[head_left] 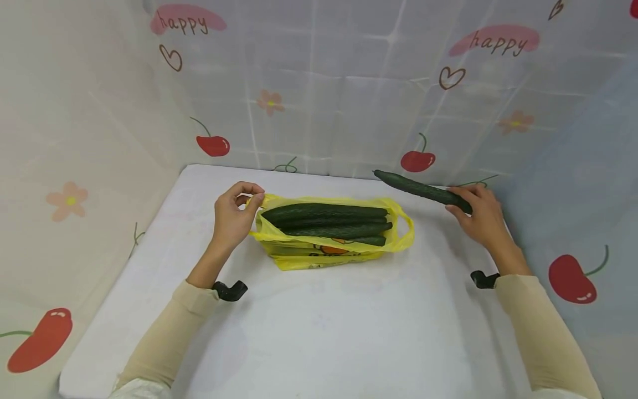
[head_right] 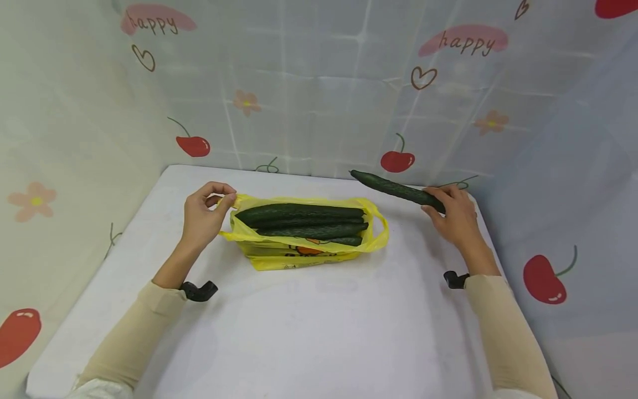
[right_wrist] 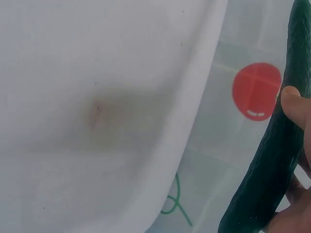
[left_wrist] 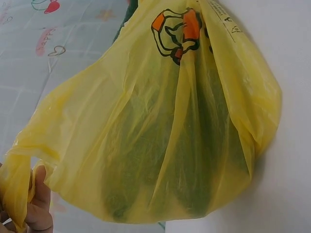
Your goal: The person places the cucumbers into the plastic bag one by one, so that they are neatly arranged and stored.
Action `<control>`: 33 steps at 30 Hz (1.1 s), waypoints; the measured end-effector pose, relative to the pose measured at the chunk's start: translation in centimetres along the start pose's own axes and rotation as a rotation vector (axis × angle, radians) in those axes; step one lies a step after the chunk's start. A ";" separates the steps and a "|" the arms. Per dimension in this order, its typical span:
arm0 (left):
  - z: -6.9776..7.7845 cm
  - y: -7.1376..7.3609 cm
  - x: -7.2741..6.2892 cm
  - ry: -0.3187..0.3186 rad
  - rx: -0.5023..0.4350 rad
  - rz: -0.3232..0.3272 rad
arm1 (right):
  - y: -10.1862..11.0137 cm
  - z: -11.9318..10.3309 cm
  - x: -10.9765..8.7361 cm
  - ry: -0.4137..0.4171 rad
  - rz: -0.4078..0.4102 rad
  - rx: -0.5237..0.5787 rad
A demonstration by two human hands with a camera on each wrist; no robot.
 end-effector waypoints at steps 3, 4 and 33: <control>-0.1 0.0 0.0 0.002 0.008 0.001 | 0.3 -0.7 -0.2 0.031 0.015 0.012; -0.1 0.1 0.0 0.001 0.010 0.001 | 0.4 -1.0 -0.3 0.044 0.022 0.019; -0.1 0.1 0.0 0.008 0.007 -0.010 | -0.7 -8.9 -0.7 0.266 0.003 0.078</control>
Point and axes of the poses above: each hand's wrist, its own x-axis towards the middle knuckle, its own y-axis out of the back of the hand, z = x × y, the point moved 3 cm from there along x, towards the middle knuckle, and after that the axes turned 2 degrees about -x, right-handed, at the moved point
